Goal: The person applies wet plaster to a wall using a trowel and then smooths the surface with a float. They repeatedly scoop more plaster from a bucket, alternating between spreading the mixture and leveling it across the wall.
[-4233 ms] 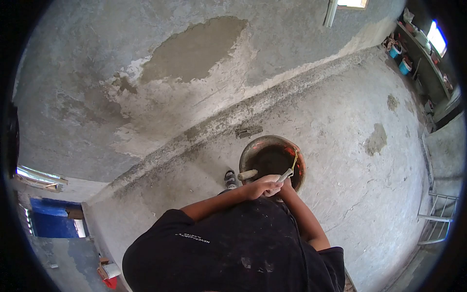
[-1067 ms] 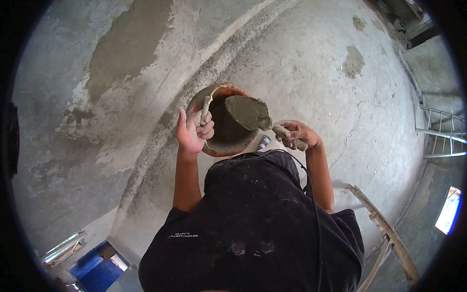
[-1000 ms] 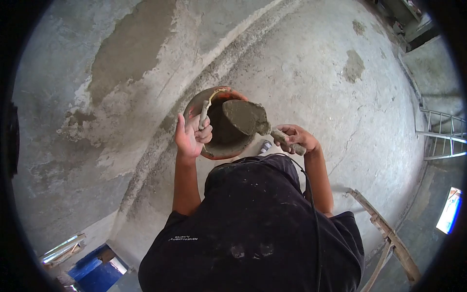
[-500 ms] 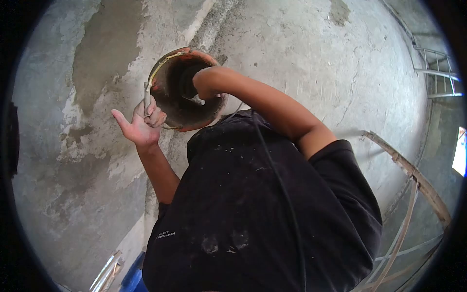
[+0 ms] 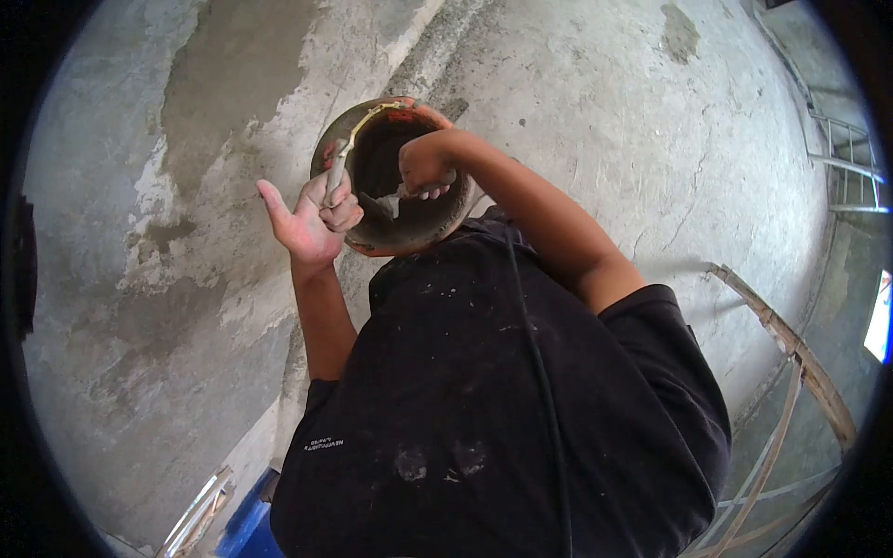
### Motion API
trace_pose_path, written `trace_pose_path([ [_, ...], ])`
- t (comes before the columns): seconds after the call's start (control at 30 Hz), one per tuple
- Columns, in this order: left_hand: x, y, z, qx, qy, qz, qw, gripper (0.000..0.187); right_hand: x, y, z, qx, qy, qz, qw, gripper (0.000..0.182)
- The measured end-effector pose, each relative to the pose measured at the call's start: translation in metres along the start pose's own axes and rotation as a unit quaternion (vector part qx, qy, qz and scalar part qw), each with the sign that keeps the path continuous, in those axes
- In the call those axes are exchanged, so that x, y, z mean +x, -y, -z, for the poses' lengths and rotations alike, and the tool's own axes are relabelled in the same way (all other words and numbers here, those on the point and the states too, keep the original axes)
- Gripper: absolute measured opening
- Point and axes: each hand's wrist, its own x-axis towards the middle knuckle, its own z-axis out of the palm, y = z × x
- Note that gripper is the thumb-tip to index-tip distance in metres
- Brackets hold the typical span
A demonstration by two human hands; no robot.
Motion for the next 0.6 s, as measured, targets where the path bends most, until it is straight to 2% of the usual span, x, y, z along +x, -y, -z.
trace_pose_path([
  [0.03,0.000,-0.002,0.001,0.004,-0.007,0.003,1.000,0.089,0.003,-0.006,0.001,0.053,0.003,0.048,0.997,0.026],
  [0.07,0.000,-0.004,0.004,0.007,-0.012,0.001,1.000,0.089,0.004,-0.007,0.001,0.051,0.005,0.052,0.997,0.026],
  [0.13,-0.001,-0.007,0.008,0.014,-0.025,-0.003,1.000,0.089,0.001,-0.012,0.002,0.130,-0.029,0.089,0.987,0.027],
  [0.2,-0.003,-0.015,0.014,-0.003,-0.025,-0.025,0.999,0.090,0.001,-0.023,0.009,0.146,-0.005,0.116,0.982,0.031],
  [0.27,-0.011,-0.023,0.022,-0.032,-0.075,-0.063,0.995,0.090,-0.009,-0.027,0.003,0.270,0.007,0.175,0.947,0.032],
  [0.3,-0.016,-0.025,0.026,-0.029,-0.080,-0.074,0.994,0.090,-0.013,-0.031,0.001,0.299,0.009,0.195,0.934,0.037],
  [0.37,-0.024,-0.028,0.035,-0.104,-0.155,-0.094,0.978,0.091,-0.024,-0.045,0.001,0.332,-0.003,0.229,0.915,0.048],
  [0.43,-0.032,-0.028,0.046,-0.125,-0.144,-0.120,0.974,0.092,-0.045,-0.051,0.002,0.356,-0.009,0.228,0.906,0.054],
  [0.47,-0.033,-0.027,0.049,-0.138,-0.136,-0.128,0.973,0.092,-0.049,-0.060,0.000,0.380,-0.019,0.244,0.892,0.052],
  [0.53,-0.036,-0.026,0.055,-0.163,-0.121,-0.144,0.969,0.091,-0.048,-0.079,-0.005,0.347,-0.050,0.273,0.896,0.048],
  [0.6,-0.033,-0.023,0.063,-0.176,-0.039,-0.140,0.974,0.089,-0.061,-0.070,-0.003,0.382,-0.028,0.262,0.886,0.048],
])
